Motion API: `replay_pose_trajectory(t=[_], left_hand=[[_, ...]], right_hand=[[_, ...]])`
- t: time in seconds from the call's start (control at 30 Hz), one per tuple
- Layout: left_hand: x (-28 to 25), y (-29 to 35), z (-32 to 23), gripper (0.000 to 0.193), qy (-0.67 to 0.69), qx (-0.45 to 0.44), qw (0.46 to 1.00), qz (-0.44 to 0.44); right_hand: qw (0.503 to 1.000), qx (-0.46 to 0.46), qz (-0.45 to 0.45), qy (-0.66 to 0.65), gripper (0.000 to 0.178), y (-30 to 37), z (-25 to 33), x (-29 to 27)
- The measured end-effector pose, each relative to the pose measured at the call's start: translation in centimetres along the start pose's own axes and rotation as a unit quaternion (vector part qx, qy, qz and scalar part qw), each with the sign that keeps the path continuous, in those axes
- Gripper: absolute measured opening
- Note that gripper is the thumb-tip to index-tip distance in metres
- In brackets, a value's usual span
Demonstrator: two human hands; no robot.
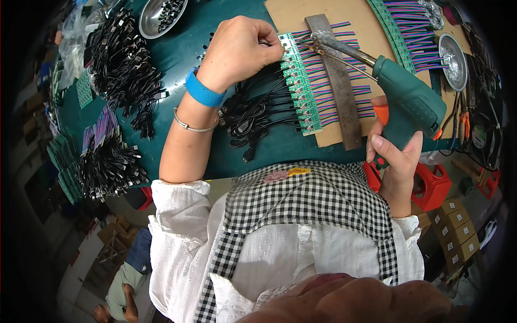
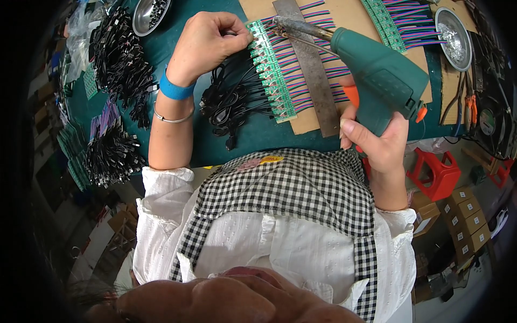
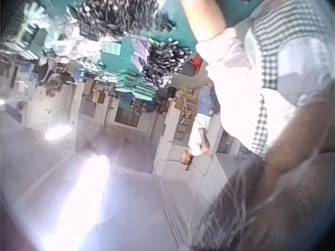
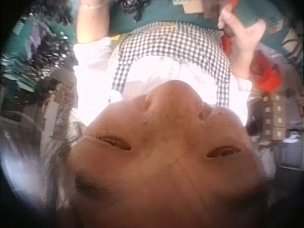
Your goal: The person solders wires onto LED PCB strips using a soldering iron.
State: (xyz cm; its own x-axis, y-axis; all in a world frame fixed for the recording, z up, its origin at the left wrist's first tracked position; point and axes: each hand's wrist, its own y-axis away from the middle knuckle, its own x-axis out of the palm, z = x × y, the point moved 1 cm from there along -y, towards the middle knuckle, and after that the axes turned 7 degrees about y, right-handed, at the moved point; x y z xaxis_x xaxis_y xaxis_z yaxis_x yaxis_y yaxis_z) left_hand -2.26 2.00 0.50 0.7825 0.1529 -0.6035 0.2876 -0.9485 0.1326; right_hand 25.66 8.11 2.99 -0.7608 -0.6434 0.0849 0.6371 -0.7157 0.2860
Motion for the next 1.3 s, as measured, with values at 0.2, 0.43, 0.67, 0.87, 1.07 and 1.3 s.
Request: replay_pose_trajectory(t=[0.2, 0.43, 0.67, 0.87, 1.07, 1.3], left_hand=[[-0.1, -0.1, -0.1, 0.015, -0.021, 0.005, 1.000, 0.007], [-0.5, -1.0, 0.2, 0.017, 0.018, 0.022, 0.998, 0.055], [-0.9, -1.6, -0.4, 0.019, -0.024, 0.024, 0.995, 0.098], [-1.5, -1.6, -1.7, 0.014, 0.060, -0.033, 0.988, 0.139], [-1.5, -1.6, -1.8, 0.014, 0.064, -0.021, 0.989, 0.128], [-1.6, -1.8, -2.0, 0.013, 0.045, -0.022, 0.989, 0.140]], right_hand=[[1.000, -0.011, 0.011, -0.003, 0.057, 0.2, 0.2, -0.2], [0.998, -0.015, 0.054, 0.000, 0.054, 0.6, -0.1, -0.9], [0.998, -0.016, 0.059, -0.008, 0.052, 0.6, -0.3, -0.5], [0.998, -0.005, 0.060, 0.004, 0.044, 0.5, -0.7, -0.7], [0.998, 0.029, 0.058, 0.019, 0.046, 0.6, -0.8, -0.8], [1.000, -0.001, 0.012, 0.016, 0.057, 0.1, 0.2, -0.3]])
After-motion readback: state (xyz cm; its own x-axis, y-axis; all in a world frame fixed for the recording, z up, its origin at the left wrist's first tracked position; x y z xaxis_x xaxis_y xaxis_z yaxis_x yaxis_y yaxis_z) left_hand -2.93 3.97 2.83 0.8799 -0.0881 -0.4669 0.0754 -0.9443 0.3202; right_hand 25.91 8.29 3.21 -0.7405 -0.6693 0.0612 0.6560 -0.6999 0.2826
